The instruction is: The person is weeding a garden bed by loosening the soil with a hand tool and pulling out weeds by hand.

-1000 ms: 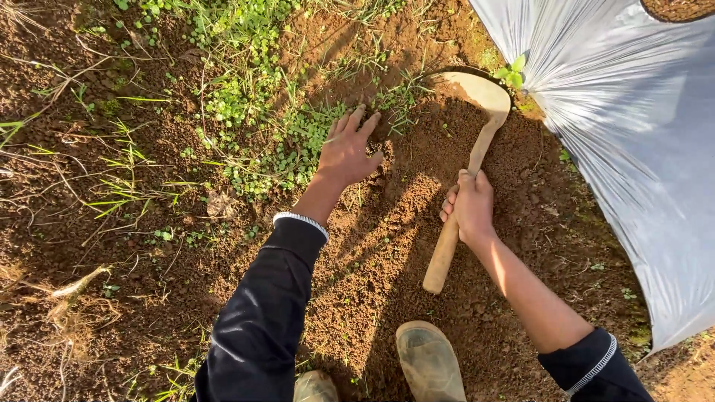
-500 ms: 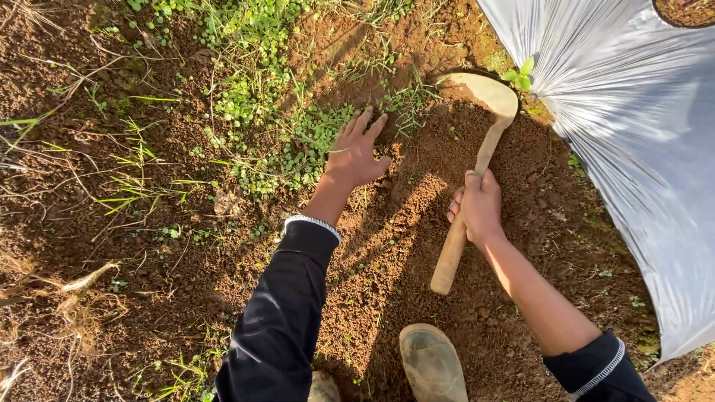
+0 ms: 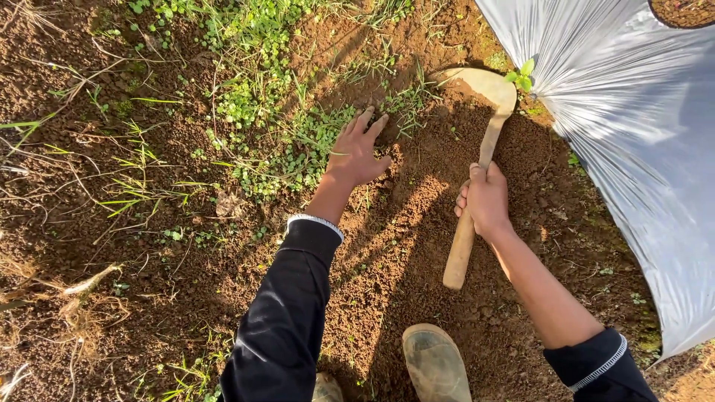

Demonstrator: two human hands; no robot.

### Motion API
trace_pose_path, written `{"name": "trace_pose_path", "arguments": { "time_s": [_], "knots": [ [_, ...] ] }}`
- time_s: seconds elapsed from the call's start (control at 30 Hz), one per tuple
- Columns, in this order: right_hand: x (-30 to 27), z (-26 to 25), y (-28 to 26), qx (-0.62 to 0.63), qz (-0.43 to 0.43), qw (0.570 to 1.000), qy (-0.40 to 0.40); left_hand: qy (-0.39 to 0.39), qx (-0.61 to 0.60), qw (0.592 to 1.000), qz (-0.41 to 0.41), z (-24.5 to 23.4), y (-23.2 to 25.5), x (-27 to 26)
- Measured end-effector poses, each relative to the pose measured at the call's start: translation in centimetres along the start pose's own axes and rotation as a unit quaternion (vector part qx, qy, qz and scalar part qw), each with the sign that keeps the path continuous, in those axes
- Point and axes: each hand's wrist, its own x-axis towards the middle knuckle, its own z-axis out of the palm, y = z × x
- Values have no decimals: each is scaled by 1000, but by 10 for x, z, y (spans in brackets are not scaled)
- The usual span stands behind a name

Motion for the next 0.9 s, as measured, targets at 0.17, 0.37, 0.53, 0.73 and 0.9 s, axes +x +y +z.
{"name": "trace_pose_path", "arguments": {
  "time_s": [0.17,0.37,0.53,0.73,0.9],
  "knots": [
    [-6,8,-14,22,-70,996,48,-11,1,1000,-12,3,-2,2],
    [-12,-10,-5,-5,-7,1000,15,5,4,1000,-3,7,-6,4],
    [4,-10,-17,40,-113,990,69,0,22,1000,-9,2,1,0],
    [-31,-5,-9,-39,-34,999,6,11,15,1000,5,3,-3,0],
    [-20,-7,-19,-18,-109,993,41,14,26,1000,5,2,0,0]
  ]
}}
